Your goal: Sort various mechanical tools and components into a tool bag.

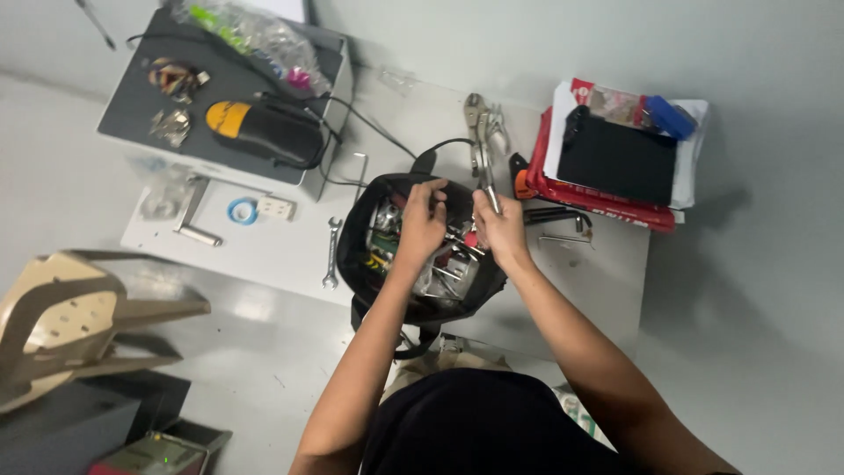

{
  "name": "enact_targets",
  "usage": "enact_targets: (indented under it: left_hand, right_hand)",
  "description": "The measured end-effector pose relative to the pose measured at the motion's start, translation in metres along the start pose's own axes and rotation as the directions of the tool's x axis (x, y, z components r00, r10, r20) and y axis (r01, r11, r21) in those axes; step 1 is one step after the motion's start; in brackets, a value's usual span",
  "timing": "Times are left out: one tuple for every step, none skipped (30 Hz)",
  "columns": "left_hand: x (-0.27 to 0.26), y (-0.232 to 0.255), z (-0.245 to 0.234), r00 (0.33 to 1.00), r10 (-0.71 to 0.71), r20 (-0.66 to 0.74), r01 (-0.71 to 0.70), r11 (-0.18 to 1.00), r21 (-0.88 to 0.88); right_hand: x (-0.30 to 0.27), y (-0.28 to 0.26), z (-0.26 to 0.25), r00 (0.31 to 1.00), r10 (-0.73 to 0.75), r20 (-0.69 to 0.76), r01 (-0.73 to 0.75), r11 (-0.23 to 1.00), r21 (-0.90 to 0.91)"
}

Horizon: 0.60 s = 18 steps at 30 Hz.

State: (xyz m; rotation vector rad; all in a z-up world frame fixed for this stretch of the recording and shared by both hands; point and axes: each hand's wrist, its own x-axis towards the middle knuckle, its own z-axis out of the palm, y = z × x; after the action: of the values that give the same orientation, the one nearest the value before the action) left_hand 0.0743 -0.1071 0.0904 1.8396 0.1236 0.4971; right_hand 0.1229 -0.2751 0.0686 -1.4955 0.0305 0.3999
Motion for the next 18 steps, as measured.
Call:
enact_targets:
  left_hand:
    - [0.002, -0.001, 0.006, 1.0, 0.003, 0.012, -0.003, 1.0, -0.005]
    - [0.005, -0.003, 0.012, 0.999, -0.022, 0.047, 0.024, 0.998, -0.051]
    - [0.009, -0.006, 0.017, 0.995, -0.045, 0.084, 0.053, 0.994, -0.095]
    - [0.013, -0.004, 0.021, 0.995, -0.043, 0.091, 0.052, 0.994, -0.097]
    - [0.018, -0.003, 0.025, 0.986, -0.09, 0.144, 0.109, 0.985, -0.132]
    - [0.023, -0.002, 0.028, 0.972, -0.134, 0.194, 0.167, 0.972, -0.163]
    - [0.027, -0.011, 0.036, 0.971, -0.132, 0.199, 0.166, 0.972, -0.163]
    - [0.032, -0.02, 0.043, 0.977, -0.058, 0.206, 0.104, 0.969, -0.222]
    - [0.037, -0.03, 0.05, 0.978, 0.017, 0.209, 0.043, 0.959, -0.281]
    - [0.043, -0.034, 0.055, 0.977, 0.018, 0.212, 0.043, 0.96, -0.278]
    - [0.049, -0.039, 0.061, 0.975, 0.014, 0.221, 0.045, 0.965, -0.259]
    - [0.055, -0.043, 0.066, 0.973, 0.008, 0.229, 0.048, 0.97, -0.24]
    - [0.059, -0.041, 0.068, 0.973, 0.006, 0.232, 0.05, 0.97, -0.238]
    - [0.062, -0.041, 0.068, 0.972, -0.005, 0.236, 0.057, 0.976, -0.212]
    - [0.066, -0.04, 0.069, 0.971, -0.017, 0.239, 0.063, 0.981, -0.186]
    - [0.069, -0.044, 0.071, 0.971, -0.02, 0.239, 0.065, 0.981, -0.182]
    - [0.072, -0.048, 0.073, 0.966, -0.038, 0.256, 0.087, 0.98, -0.182]
    - [0.074, -0.053, 0.074, 0.961, -0.057, 0.271, 0.109, 0.978, -0.18]
  right_hand:
    - [0.001, -0.009, -0.002, 1.0, -0.001, -0.013, 0.001, 1.0, 0.002]
    - [0.004, -0.019, -0.003, 0.997, -0.076, 0.01, 0.076, 0.996, -0.047]
    - [0.007, -0.028, -0.005, 0.988, -0.148, 0.039, 0.151, 0.984, -0.097]
    - [0.017, -0.026, -0.012, 0.988, -0.148, 0.031, 0.151, 0.984, -0.096]
    - [0.028, -0.024, -0.02, 0.991, -0.135, -0.013, 0.129, 0.969, -0.208]
    - [0.04, -0.022, -0.027, 0.991, -0.125, -0.056, 0.101, 0.943, -0.317]
    - [0.062, -0.008, -0.04, 0.99, -0.125, -0.061, 0.1, 0.943, -0.316]
    - [0.085, 0.007, -0.052, 0.984, -0.154, -0.089, 0.114, 0.93, -0.348]
    - [0.108, 0.022, -0.064, 0.976, -0.184, -0.117, 0.127, 0.916, -0.38]
    - [0.139, 0.042, -0.075, 0.976, -0.183, -0.119, 0.126, 0.918, -0.377]
    - [0.169, 0.062, -0.087, 0.943, -0.295, -0.153, 0.146, 0.782, -0.606]
    - [0.199, 0.083, -0.098, 0.901, -0.406, -0.151, 0.133, 0.592, -0.795]
    - [0.202, 0.065, -0.09, 0.902, -0.404, -0.153, 0.132, 0.594, -0.794]
    - [0.205, 0.049, -0.08, 0.941, -0.262, -0.216, -0.031, 0.569, -0.822]
    - [0.208, 0.032, -0.07, 0.951, -0.116, -0.285, -0.187, 0.516, -0.836]
    - [0.222, 0.041, -0.075, 0.952, -0.113, -0.283, -0.187, 0.518, -0.835]
    - [0.236, 0.051, -0.079, 0.946, -0.023, -0.322, -0.266, 0.512, -0.817]
    - [0.25, 0.061, -0.082, 0.931, 0.068, -0.358, -0.342, 0.497, -0.797]
